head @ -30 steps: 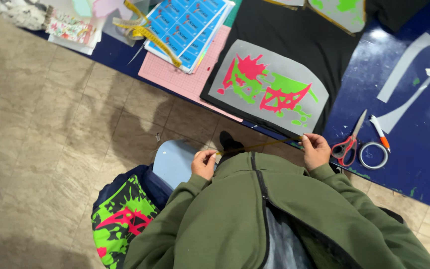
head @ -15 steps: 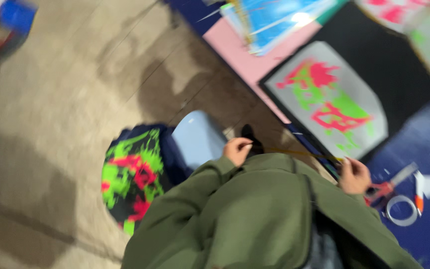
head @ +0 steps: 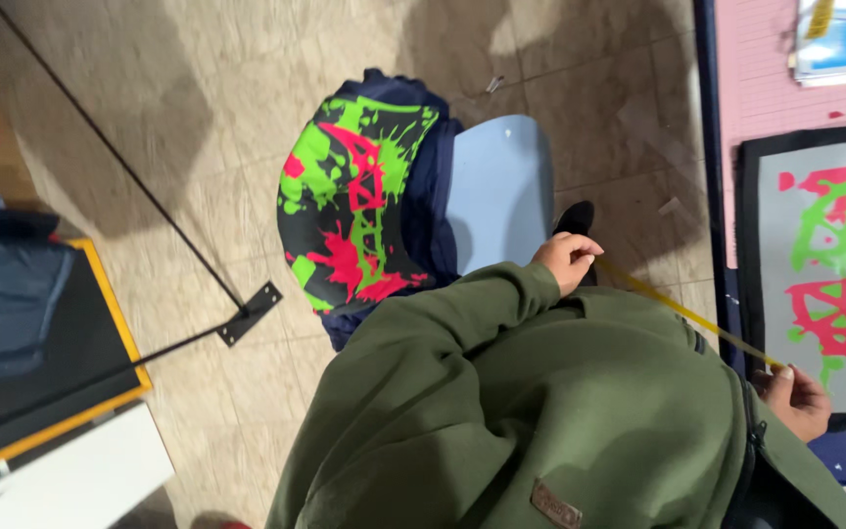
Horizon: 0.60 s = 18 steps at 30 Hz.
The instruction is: The person positions a colorful stencil on a black t-shirt, measures the placement with a tape measure, and secures the stencil using masking tape. They then trim the tape with scissors and smooth the stencil onto the fabric.
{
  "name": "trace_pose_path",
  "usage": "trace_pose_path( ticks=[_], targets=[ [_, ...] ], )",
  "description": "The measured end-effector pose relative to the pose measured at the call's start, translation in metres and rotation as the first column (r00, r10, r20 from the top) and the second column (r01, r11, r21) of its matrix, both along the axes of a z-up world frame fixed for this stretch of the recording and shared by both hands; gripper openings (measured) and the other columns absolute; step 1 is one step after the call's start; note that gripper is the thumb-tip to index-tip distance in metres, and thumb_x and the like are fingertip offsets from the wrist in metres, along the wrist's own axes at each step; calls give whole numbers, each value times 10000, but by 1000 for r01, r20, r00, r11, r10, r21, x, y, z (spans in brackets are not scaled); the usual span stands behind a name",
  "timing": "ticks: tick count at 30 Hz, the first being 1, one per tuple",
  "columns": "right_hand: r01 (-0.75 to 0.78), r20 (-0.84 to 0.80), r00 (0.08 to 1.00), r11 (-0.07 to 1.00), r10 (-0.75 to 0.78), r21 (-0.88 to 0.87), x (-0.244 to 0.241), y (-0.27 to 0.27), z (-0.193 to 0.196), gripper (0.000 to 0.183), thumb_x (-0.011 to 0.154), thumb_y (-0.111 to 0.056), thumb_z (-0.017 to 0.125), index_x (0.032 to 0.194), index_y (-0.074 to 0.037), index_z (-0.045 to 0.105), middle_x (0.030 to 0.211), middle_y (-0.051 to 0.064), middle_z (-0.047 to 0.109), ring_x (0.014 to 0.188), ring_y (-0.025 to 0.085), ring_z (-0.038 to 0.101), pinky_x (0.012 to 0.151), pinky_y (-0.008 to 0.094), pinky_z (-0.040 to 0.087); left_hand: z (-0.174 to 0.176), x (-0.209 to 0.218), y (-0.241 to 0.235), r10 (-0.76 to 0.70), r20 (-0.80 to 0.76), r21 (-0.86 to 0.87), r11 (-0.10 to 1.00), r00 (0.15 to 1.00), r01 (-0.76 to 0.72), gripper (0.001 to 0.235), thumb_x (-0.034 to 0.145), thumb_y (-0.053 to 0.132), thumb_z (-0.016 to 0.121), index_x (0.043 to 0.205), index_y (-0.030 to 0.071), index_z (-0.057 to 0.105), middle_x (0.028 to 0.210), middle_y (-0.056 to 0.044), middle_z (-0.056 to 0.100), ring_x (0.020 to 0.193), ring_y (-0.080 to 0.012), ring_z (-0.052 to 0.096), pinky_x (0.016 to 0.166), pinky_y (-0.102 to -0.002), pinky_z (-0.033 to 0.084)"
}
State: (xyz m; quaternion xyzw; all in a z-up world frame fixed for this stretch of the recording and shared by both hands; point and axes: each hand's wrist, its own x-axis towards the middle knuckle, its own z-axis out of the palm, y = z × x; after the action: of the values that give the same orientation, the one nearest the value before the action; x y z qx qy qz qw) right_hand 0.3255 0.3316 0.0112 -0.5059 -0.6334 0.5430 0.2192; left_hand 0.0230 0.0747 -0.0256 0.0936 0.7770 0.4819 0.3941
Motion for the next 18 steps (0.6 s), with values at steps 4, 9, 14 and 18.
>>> trace_pose_path(
  ticks=[4,9,14,18],
  targets=[
    [-52,-47,998,999,51,-12,-17,2,5,163,1182,-34,680,1261,70,585,1141,161,727,971,185,741,917,303,617,16,-2,-5,69,-1,-11,998,998,-69,179,955,133,642,1108,123,733,1055,-73,661,907,-211,680,849,-352,572],
    [-101,-18,995,994,101,-42,-23,4,5,176,1165,-47,669,1263,64,573,1121,172,729,968,188,746,895,288,609,11,3,-13,123,-18,-9,992,992,-123,178,956,125,646,1111,111,733,1071,-79,668,928,-213,692,865,-347,576],
    [-123,-77,990,989,117,-81,-29,7,-4,166,1152,-43,664,1257,41,566,1096,161,719,935,176,724,864,279,599,-3,4,-17,171,7,2,985,985,-171,177,954,113,643,1112,104,724,1084,-76,671,927,-202,697,873,-333,582],
    [-105,-62,993,989,99,-101,-33,1,3,148,1147,-41,677,1227,25,572,1094,143,712,928,168,715,841,281,598,-1,10,-19,195,2,-6,981,981,-195,178,949,115,655,1112,102,725,1081,-77,673,927,-199,697,874,-330,583]
  ],
)
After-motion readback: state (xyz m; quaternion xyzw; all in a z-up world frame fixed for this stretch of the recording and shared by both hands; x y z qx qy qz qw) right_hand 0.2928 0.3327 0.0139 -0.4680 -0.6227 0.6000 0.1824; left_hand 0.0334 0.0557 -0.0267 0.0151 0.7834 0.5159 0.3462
